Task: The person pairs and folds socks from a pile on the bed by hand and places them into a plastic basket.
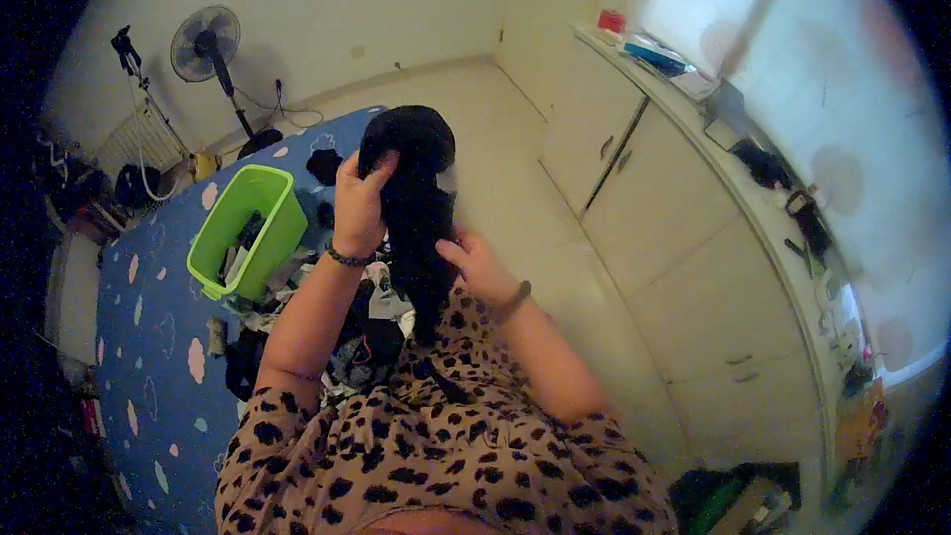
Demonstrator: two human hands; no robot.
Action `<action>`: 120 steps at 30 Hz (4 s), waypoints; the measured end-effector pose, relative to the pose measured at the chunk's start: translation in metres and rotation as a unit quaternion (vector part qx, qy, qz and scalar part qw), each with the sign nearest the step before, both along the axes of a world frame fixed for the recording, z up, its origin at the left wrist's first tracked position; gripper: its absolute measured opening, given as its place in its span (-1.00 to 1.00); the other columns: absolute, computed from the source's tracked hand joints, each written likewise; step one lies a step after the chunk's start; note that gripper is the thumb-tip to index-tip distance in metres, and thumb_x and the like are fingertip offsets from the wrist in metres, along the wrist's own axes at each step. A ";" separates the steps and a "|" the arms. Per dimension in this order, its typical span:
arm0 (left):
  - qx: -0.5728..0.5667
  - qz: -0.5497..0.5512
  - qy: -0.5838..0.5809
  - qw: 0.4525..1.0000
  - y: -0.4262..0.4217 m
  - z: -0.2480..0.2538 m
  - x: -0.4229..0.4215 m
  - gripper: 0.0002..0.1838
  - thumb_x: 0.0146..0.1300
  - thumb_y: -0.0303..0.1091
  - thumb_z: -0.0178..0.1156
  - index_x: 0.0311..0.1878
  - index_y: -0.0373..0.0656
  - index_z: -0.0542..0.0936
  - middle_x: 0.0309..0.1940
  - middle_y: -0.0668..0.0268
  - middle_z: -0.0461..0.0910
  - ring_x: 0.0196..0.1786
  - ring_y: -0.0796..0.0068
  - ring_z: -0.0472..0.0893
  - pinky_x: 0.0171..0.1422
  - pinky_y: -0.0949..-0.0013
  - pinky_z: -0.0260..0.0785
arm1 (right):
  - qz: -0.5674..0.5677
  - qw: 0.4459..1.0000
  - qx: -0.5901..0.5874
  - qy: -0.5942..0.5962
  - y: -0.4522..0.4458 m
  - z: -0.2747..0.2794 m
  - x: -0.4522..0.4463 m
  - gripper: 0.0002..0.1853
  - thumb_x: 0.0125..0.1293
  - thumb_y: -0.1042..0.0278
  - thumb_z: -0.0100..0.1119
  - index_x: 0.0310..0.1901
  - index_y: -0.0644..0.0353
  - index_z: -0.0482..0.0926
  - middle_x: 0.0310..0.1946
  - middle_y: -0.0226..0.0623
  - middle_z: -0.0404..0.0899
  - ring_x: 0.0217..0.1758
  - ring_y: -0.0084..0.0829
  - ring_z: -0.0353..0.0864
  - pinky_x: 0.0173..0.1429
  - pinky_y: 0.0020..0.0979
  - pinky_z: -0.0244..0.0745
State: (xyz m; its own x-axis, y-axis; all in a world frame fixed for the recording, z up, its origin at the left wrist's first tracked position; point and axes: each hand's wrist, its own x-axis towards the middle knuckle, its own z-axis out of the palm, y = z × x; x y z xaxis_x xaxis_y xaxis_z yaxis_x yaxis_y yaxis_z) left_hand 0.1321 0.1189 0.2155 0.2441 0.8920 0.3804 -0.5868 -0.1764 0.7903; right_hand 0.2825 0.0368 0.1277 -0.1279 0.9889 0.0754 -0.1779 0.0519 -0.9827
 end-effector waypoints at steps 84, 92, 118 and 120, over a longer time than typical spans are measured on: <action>-0.339 -0.151 0.153 0.916 -0.041 -0.231 -0.017 -0.70 0.33 -0.22 0.17 0.07 -0.11 0.52 -0.04 0.37 0.58 -0.03 0.52 0.56 0.04 0.41 0.44 | -0.112 0.916 0.086 -0.376 -0.012 -0.100 -0.003 -0.79 0.11 0.55 0.32 -0.24 0.27 0.50 -0.34 -0.31 0.47 -0.35 -0.47 0.55 -0.26 -0.49 0.47; -0.314 -0.037 0.171 0.933 -0.054 -0.215 -0.009 -0.80 0.33 -0.32 0.12 -0.05 -0.14 0.57 -0.20 0.37 0.58 -0.17 0.58 0.55 -0.15 0.45 0.43 | -0.141 0.940 0.015 -0.310 -0.012 -0.117 0.008 -0.87 0.23 0.48 0.23 -0.23 0.24 0.47 -0.53 -0.46 0.39 -0.42 -0.63 0.39 -0.33 -0.54 0.35; -0.336 -0.150 0.134 0.920 -0.035 -0.230 -0.038 -0.89 0.31 -0.37 0.19 -0.32 -0.11 0.47 -0.43 0.49 0.44 -0.35 0.66 0.45 -0.23 0.48 0.35 | -0.156 0.981 -0.104 -0.051 -0.025 -0.091 0.011 -0.96 0.38 0.41 -0.01 -0.27 0.08 0.42 -0.38 -0.55 0.36 -0.35 -0.63 0.33 -0.28 -0.56 0.30; -0.330 -0.159 0.144 0.919 -0.034 -0.230 -0.033 -0.87 0.33 -0.30 0.20 -0.30 -0.08 0.48 -0.43 0.54 0.40 -0.38 0.70 0.40 -0.24 0.56 0.29 | -0.192 0.944 -0.209 0.168 -0.026 -0.090 0.009 -0.94 0.36 0.43 0.02 -0.30 0.08 0.39 -0.40 -0.58 0.31 -0.38 -0.71 0.26 -0.30 -0.63 0.23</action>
State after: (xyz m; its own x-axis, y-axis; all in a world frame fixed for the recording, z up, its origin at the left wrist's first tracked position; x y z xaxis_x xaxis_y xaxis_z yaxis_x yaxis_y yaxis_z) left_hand 0.0987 0.0850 -0.0149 0.5379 0.7719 -0.3388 -0.2758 0.5410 0.7945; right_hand 0.2914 0.0110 0.0377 0.2086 0.9098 -0.3589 -0.5307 -0.2030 -0.8229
